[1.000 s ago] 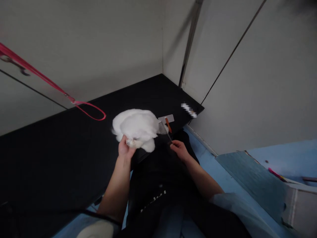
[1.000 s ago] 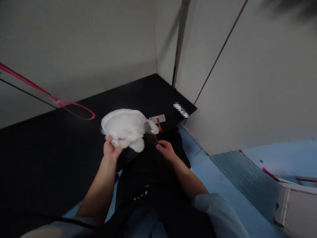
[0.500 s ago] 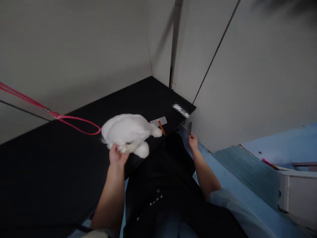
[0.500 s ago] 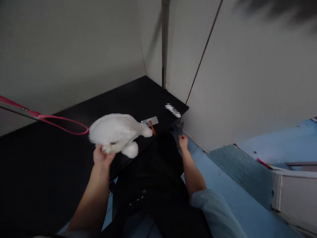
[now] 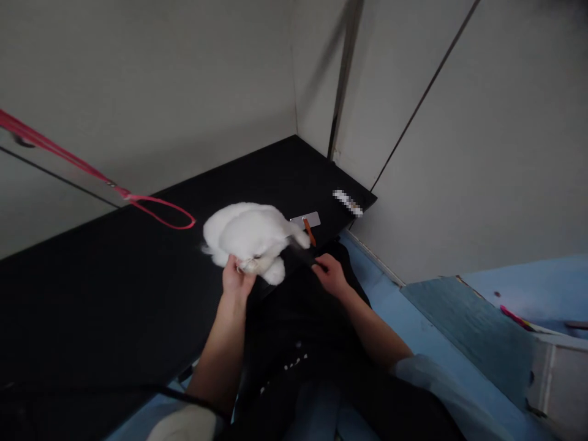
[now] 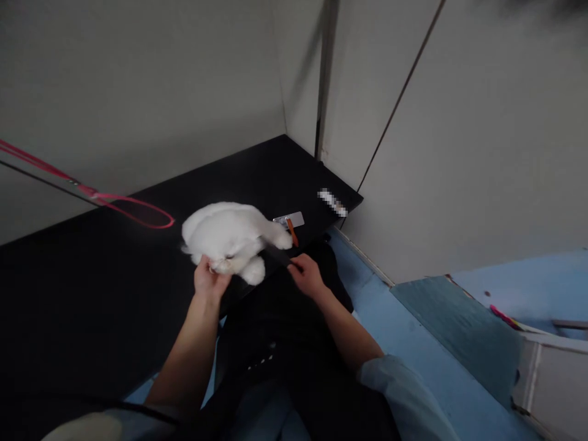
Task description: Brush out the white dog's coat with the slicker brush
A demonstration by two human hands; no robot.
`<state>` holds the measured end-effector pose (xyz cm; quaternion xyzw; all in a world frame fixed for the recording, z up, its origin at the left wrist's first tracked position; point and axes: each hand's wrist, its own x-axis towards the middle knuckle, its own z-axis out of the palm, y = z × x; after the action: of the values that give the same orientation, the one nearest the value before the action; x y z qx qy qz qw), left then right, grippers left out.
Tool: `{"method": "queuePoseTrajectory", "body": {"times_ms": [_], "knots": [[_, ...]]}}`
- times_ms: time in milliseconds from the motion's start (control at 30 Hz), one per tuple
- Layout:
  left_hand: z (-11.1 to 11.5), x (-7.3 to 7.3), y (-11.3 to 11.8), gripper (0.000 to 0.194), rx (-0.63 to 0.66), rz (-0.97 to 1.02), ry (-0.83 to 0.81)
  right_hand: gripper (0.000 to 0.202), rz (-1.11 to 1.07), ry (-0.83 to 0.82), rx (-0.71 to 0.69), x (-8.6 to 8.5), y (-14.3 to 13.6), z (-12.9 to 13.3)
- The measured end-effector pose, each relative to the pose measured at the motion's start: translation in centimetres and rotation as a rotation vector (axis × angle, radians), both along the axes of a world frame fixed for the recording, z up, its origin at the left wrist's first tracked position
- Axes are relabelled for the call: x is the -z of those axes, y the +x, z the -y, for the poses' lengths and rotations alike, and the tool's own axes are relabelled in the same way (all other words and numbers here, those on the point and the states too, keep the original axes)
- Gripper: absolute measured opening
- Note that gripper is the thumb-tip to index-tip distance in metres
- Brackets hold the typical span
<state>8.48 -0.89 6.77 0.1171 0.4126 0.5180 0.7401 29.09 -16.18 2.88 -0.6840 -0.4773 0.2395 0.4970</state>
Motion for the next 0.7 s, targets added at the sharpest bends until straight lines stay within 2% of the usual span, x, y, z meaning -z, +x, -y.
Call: {"method": "queuePoseTrajectory", "body": {"times_ms": [100, 167, 233, 333, 467, 600, 700], "knots": [[0.6, -0.8, 0.5, 0.024, -0.018, 0.044, -0.05, 0.025, 0.388, 0.039, -0.224, -1.3, -3.9, -1.7], [0.9, -1.2, 0.6, 0.033, -0.012, 0.064, -0.08, 0.027, 0.559, 0.001, -0.27, -1.8, -5.5, -2.9], [1.1, -1.4, 0.5, 0.038, -0.008, 0.069, -0.108, 0.029, 0.654, -0.045, -0.257, -2.1, -6.4, -3.7], [1.1, -1.3, 0.4, 0.037, -0.003, 0.078, -0.122, 0.031, 0.689, -0.071, -0.231, -2.3, -6.6, -3.9], [1.0, -1.0, 0.4, 0.032, -0.039, 0.106, -0.138, 0.032, 0.689, -0.092, -0.308, -2.9, -6.6, -3.4], [1.1, -1.1, 0.7, 0.034, -0.024, 0.142, -0.114, 0.033, 0.696, -0.1, -0.21, -3.4, -6.8, -3.2], [1.5, -1.6, 1.0, 0.029, -0.009, 0.124, -0.083, 0.03, 0.711, -0.078, -0.266, -3.7, -7.1, -3.1]]}}
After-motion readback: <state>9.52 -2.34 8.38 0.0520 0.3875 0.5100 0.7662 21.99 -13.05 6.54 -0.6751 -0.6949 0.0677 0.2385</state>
